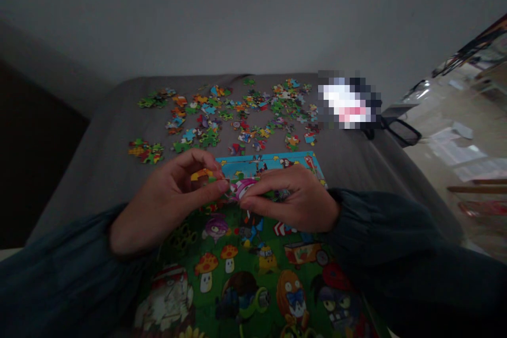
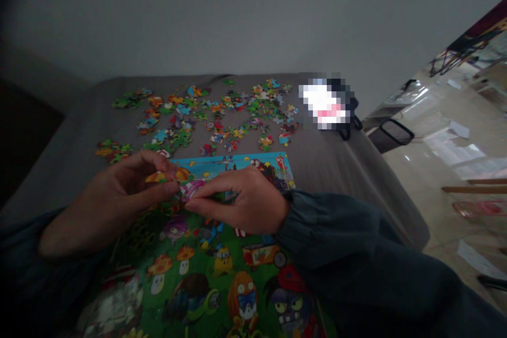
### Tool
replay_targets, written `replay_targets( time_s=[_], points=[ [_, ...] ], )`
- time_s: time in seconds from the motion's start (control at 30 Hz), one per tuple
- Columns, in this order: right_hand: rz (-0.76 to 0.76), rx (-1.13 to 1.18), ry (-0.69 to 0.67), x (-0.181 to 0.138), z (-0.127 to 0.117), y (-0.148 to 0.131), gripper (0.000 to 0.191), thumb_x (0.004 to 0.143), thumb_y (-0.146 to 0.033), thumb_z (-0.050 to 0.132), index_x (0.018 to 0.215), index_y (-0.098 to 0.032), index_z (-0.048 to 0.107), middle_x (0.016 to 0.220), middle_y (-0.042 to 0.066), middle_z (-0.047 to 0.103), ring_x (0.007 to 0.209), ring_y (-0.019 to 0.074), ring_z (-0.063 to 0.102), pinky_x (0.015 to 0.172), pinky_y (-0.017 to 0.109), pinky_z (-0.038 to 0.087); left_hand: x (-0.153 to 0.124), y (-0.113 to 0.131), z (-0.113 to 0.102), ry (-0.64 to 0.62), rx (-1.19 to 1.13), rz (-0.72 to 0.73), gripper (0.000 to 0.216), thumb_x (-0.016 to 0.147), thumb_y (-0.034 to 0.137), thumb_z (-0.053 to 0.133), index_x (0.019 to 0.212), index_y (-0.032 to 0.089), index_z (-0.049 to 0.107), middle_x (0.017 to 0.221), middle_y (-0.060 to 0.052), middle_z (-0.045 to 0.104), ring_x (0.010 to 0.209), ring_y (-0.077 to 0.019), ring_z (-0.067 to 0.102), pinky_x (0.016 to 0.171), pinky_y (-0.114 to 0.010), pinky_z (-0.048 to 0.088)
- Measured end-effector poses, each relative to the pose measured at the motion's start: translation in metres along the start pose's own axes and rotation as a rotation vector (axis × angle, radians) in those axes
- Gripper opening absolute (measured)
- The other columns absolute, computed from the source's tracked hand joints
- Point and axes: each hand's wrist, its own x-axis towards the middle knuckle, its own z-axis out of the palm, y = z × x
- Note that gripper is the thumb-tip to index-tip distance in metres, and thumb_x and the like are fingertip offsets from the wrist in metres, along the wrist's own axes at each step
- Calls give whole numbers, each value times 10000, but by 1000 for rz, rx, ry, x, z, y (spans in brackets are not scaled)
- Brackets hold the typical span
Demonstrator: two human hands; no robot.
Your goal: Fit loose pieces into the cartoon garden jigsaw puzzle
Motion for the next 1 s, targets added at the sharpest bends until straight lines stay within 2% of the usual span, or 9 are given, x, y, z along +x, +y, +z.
replay_targets(
  time_s=[0.17, 0.47, 0.6, 0.67, 0.73, 0.8, 0.87, 1.0],
  points=[
    [2, -29, 4, 0, 0, 1, 97, 898, -212, 726, 855, -149, 788, 751, 7, 766, 598, 80, 646, 614, 185, 519, 0, 0, 5, -49, -10, 1, 283, 776, 321, 842, 926, 255, 611, 951, 35, 685, 714, -99, 664, 631, -185, 585],
    [-69, -54, -58, -2, 0, 4, 88, 917, -176, 715, 880, -128, 778, 809, 29, 784, 723, 101, 720, 686, 178, 536, -4, 6, 8, 0, 148, 85, 321, 733, 276, 858, 1008, 262, 694, 1076, 12, 747, 793, -134, 751, 679, -189, 633],
    [-129, -112, -129, -5, -1, 6, 148, 963, -187, 663, 1046, -137, 775, 922, 44, 804, 843, 121, 750, 770, 195, 562, -2, 8, 5, -58, 180, 58, 320, 733, 272, 848, 1016, 264, 696, 892, 25, 792, 773, -148, 768, 666, -170, 628],
    [-100, -142, -154, -6, -1, 5, 278, 987, -184, 621, 1250, -172, 711, 1138, 53, 780, 981, 134, 750, 841, 212, 574, -1, 8, 4, -111, 178, 20, 312, 752, 286, 829, 1028, 262, 686, 841, 24, 800, 768, -168, 775, 669, -191, 634],
    [-20, -179, -166, -7, -2, 2, 451, 1000, -199, 592, 1450, -213, 560, 1375, 56, 664, 1095, 149, 725, 918, 243, 573, 0, 7, 4, -133, 182, -10, 342, 761, 311, 822, 1063, 264, 671, 842, 20, 805, 763, -185, 779, 669, -215, 640],
    [77, -230, -170, -7, -2, -1, 595, 1002, -231, 583, 1566, -229, 392, 1496, 66, 549, 1105, 167, 725, 958, 273, 568, -1, 6, 4, -113, 200, -14, 388, 753, 332, 829, 1097, 268, 661, 817, 28, 803, 734, -183, 777, 642, -212, 635],
    [154, -286, -174, -6, -1, -2, 671, 1001, -260, 584, 1607, -221, 299, 1478, 77, 566, 1038, 184, 749, 936, 291, 579, -2, 6, 6, -71, 236, 9, 400, 740, 344, 843, 1092, 270, 667, 785, 39, 798, 716, -169, 774, 629, -193, 626],
    [187, -379, -191, -7, 0, -2, 651, 1016, -292, 556, 1607, -187, 303, 1324, 79, 696, 983, 206, 764, 869, 300, 591, -6, 9, 9, 12, 394, 138, 326, 758, 373, 839, 1040, 266, 716, 899, 33, 813, 805, -157, 780, 765, -200, 634]
  ],
)
